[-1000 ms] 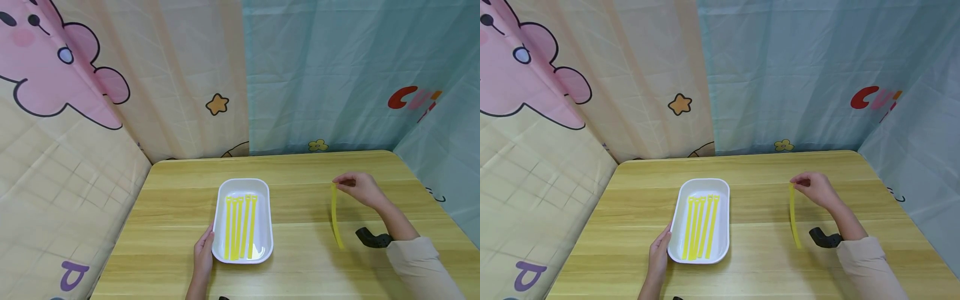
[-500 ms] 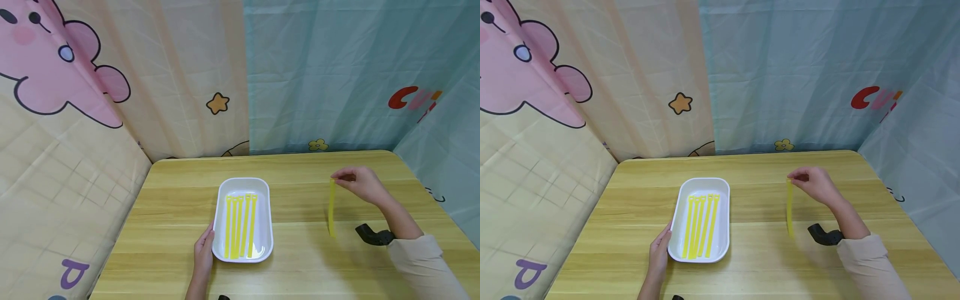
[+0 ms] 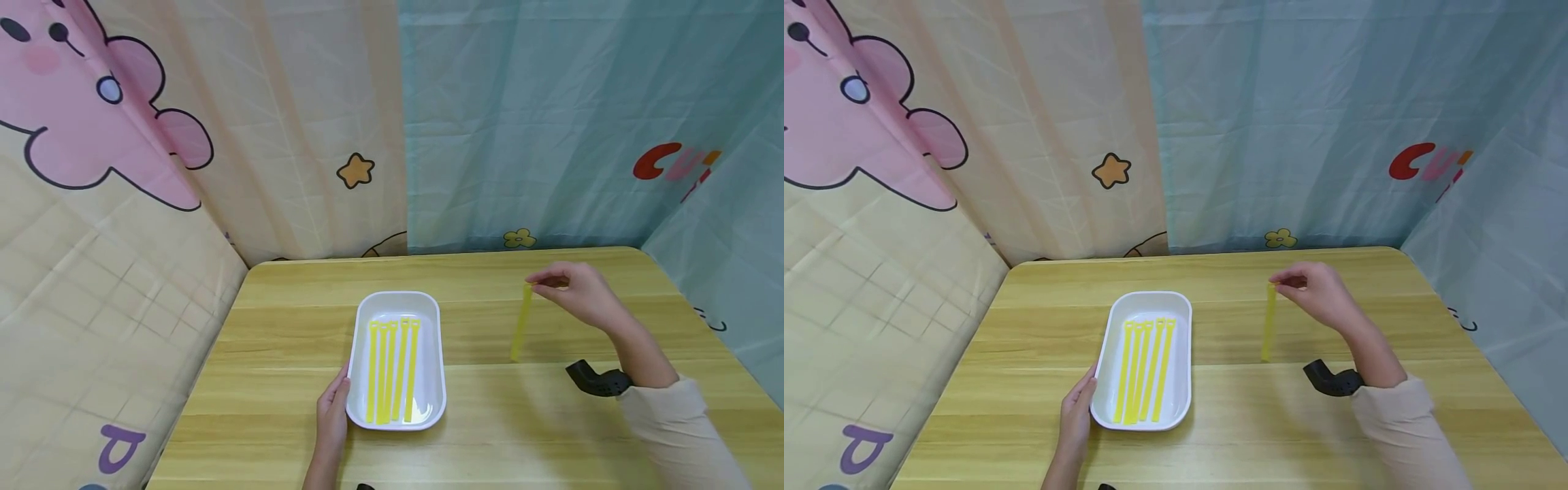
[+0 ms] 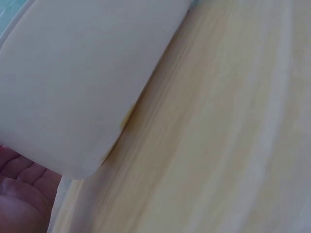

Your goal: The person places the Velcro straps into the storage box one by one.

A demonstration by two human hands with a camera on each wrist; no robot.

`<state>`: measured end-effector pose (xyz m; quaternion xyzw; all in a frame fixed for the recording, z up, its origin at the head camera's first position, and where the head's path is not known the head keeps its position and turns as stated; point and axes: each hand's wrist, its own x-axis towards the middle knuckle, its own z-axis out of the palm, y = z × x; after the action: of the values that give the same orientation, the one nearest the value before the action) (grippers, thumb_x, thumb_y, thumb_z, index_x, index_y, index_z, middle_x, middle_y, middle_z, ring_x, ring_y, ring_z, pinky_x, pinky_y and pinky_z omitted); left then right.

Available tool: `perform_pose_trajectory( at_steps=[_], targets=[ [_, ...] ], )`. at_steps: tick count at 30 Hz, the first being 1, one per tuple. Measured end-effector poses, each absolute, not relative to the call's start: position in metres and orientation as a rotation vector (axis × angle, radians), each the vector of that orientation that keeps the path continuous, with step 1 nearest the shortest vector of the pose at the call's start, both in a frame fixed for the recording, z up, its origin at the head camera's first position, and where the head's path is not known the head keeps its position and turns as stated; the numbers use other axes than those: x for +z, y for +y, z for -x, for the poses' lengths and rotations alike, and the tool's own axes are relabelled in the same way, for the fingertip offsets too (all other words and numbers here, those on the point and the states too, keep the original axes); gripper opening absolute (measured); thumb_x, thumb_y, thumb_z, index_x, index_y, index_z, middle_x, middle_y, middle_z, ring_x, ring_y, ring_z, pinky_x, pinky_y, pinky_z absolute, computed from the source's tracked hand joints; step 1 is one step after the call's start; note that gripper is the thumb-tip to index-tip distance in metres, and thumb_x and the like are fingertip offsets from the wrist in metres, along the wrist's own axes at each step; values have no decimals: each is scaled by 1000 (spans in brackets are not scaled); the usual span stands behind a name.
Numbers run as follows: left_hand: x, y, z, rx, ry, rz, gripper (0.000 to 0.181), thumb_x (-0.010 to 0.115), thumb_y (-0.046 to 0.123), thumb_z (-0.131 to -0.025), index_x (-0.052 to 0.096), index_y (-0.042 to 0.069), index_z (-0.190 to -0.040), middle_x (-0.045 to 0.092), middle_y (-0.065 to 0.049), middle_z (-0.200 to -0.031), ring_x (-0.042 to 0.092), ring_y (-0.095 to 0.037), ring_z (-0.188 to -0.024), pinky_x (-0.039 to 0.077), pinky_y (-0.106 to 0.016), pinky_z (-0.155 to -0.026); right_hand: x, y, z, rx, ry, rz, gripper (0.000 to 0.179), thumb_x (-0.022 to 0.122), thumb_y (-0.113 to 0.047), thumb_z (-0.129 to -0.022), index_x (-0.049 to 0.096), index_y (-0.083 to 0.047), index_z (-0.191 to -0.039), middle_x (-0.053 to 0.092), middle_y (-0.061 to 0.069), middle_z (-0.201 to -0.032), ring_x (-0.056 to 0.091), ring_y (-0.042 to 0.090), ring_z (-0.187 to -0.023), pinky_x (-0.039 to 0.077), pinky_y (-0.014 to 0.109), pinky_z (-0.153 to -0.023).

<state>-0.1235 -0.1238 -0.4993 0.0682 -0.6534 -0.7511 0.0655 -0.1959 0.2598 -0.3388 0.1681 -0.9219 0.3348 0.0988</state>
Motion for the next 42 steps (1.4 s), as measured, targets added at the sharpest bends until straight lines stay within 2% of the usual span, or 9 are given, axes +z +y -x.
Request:
perform_pose_trajectory(
  at_steps=[8, 15, 25, 35, 42],
  targets=[
    [-500, -124, 123, -2251, -1977, -168, 38, 41, 10, -98, 42, -10, -130, 42, -17, -136, 33, -23, -128, 35, -16, -97, -333, 246, 197, 1025, -2683, -516, 14, 66, 1, -82, 70, -1, -95, 68, 9, -90, 63, 17, -77, 51, 16, -65],
    [-502, -124, 123, -2242, -1994, -185, 37, 42, 11, -97, 44, -9, -129, 42, -15, -137, 33, -22, -128, 35, -16, -97, -329, 236, 197, 1072, -2694, -527, 15, 64, -1, -83, 69, -1, -97, 67, 8, -92, 63, 19, -79, 52, 20, -66],
    [-502, -124, 123, -2242, -1996, -189, 37, 41, 10, -98, 45, -8, -129, 43, -15, -135, 36, -22, -127, 37, -17, -96, -321, 224, 197, 1089, -2632, -588, 14, 66, -1, -82, 70, -2, -96, 67, 7, -91, 62, 15, -78, 53, 24, -69],
    [-503, -124, 124, -2250, -1994, -203, 37, 41, 10, -98, 45, -7, -130, 43, -14, -136, 35, -20, -127, 36, -17, -97, -312, 209, 196, 1159, -2531, -686, 14, 66, 3, -81, 70, -2, -94, 66, 5, -90, 61, 9, -77, 50, 15, -70],
    [-503, -124, 124, -2254, -1989, -211, 36, 41, 10, -97, 45, -7, -130, 43, -14, -136, 35, -20, -127, 36, -17, -96, -305, 200, 193, 1244, -2430, -719, 14, 66, 4, -80, 70, -1, -93, 65, 6, -89, 59, 7, -78, 50, 15, -71]
  ],
)
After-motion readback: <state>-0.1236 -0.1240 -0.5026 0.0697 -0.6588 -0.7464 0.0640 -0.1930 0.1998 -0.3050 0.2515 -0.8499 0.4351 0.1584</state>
